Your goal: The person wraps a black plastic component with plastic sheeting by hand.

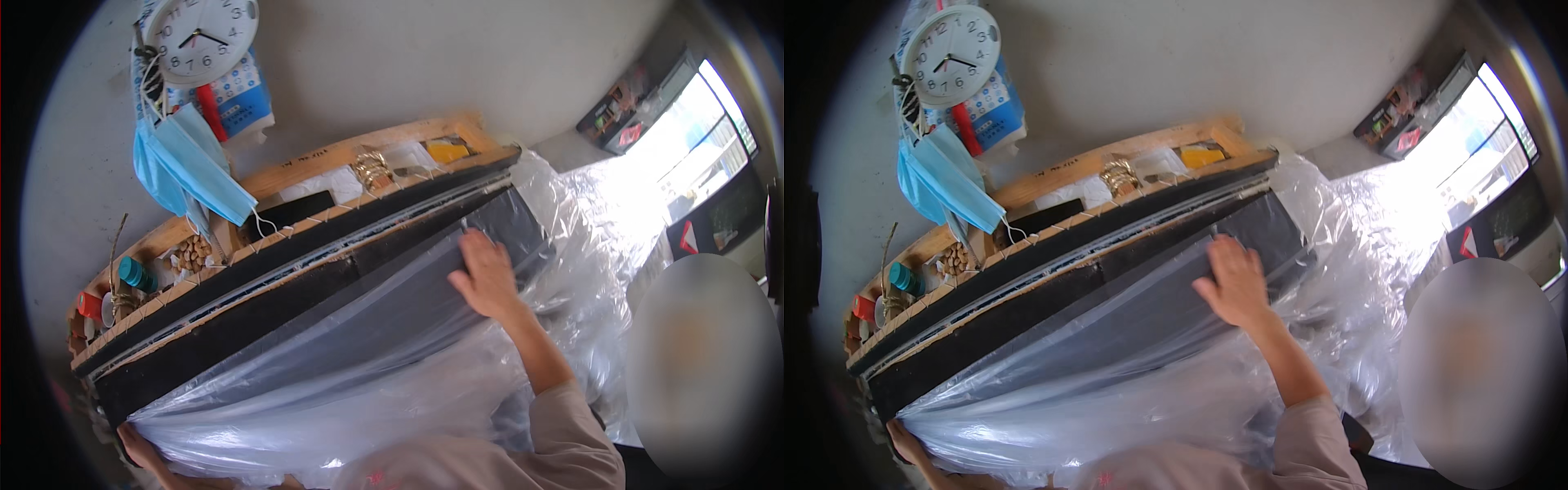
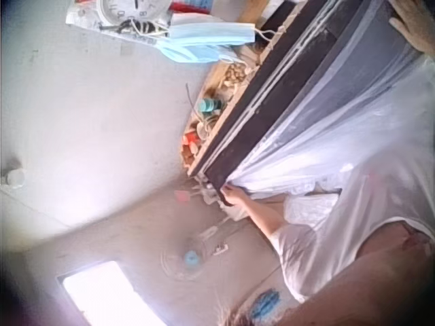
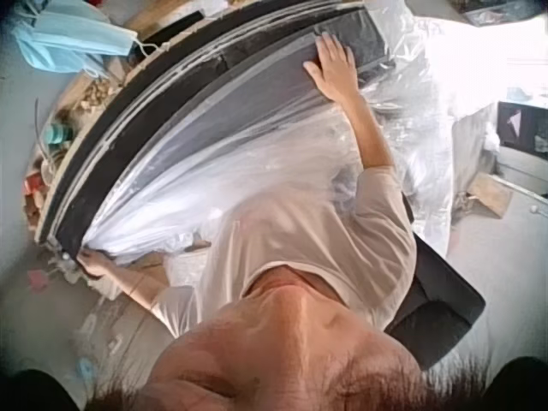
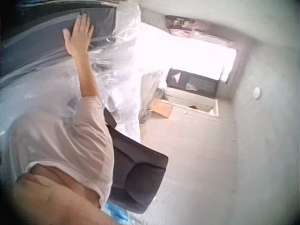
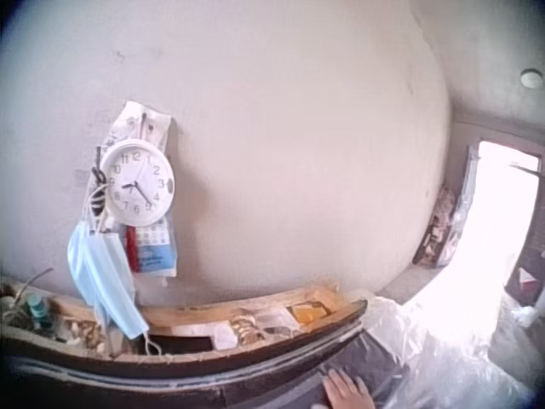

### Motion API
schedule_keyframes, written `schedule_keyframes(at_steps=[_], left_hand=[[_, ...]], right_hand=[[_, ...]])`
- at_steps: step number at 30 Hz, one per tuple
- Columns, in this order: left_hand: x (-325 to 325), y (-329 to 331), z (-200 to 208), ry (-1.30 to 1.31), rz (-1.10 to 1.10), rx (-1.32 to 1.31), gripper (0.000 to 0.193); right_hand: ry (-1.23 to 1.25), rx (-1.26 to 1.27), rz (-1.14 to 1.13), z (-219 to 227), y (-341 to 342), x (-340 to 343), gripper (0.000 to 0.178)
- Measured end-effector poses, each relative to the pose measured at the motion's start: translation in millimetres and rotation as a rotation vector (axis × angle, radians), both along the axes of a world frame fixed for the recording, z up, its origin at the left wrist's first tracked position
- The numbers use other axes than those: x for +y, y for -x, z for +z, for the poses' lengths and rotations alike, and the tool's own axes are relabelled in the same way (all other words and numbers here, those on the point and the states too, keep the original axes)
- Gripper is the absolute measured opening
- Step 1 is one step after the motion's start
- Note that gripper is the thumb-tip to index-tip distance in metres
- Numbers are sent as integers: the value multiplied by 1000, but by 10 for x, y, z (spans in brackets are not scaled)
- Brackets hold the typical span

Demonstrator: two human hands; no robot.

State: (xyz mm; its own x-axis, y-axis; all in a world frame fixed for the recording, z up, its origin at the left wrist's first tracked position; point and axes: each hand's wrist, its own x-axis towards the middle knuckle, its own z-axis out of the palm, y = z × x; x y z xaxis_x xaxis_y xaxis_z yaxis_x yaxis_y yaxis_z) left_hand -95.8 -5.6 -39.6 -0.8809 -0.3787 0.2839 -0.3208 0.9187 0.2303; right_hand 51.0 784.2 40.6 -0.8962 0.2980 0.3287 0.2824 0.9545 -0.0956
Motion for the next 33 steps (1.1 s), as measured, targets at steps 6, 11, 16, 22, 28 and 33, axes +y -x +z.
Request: schedule_keyframes(at_steps=[6, 11, 16, 22, 28, 33], left_hand=[[-197, -188, 142, 63, -23, 89, 35], [-366, -367, 251, -9, -2, 57, 39], [364, -786, 658, 115, 197, 195, 33], [308, -1101, 348, 142, 281, 383, 25], [-199, -911, 251, -1573, -61, 638, 37], [1296, 262, 415, -177, 95, 503, 18]], right_hand=[[47, -165, 301, -52, -169, -470, 48], [-58, -112, 167, -104, 35, -296, 61], [120, -231, 24, 12, -36, -185, 51], [-197, 193, -50, -79, 436, 89, 24], [477, 826, -104, 0, 552, 326, 25], [190, 316, -276, -522, 681, 1150, 19]])
